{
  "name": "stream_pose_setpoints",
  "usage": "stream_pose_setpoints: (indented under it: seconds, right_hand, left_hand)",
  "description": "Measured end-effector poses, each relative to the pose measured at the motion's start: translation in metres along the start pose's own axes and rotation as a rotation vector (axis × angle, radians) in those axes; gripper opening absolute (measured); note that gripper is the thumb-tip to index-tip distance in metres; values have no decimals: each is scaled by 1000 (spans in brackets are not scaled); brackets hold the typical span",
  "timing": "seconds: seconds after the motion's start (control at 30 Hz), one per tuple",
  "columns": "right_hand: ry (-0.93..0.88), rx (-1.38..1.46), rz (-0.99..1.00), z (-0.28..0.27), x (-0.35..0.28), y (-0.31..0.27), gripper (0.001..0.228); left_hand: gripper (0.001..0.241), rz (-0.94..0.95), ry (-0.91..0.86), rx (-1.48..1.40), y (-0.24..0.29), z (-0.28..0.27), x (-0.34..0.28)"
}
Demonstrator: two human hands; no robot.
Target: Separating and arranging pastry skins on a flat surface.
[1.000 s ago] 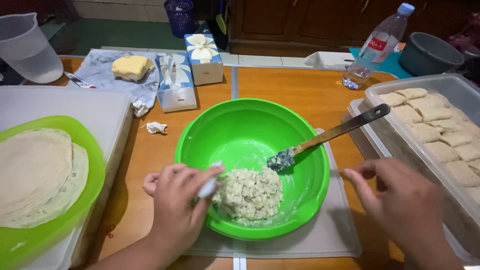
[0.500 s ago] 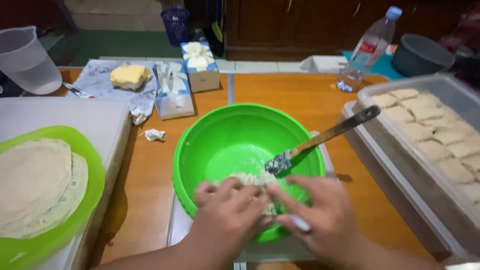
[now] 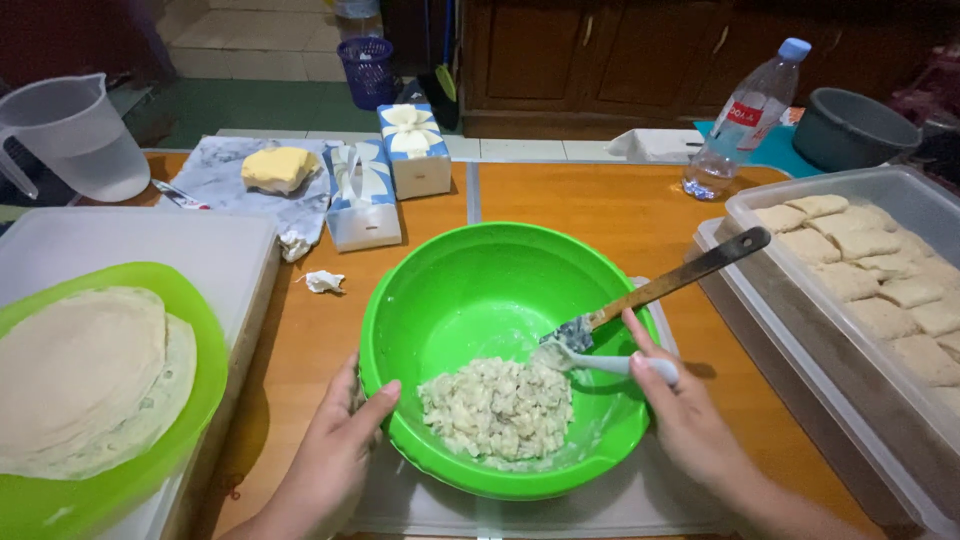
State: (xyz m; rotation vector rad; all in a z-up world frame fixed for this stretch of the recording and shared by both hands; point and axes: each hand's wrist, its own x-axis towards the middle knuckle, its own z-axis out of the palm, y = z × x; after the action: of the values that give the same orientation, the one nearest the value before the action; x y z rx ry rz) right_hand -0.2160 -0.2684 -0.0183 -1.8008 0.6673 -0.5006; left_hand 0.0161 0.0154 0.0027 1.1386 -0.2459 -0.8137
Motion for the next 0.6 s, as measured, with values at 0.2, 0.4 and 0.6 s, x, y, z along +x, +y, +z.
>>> stream_pose_setpoints:
  seconds: [0.2,0.4,0.6]
  right_hand:
    - [107,-31,-55,-8,37,-30,54]
    - [278,163,-74,-28,140,-79,50]
    - [330,33,-412,-65,279,11,45]
  left_hand:
    - [69,121,-32,-25,17,26,18]
    - [49,281,-67,-14,46,71,140]
    - [43,298,-74,49,35,88,255]
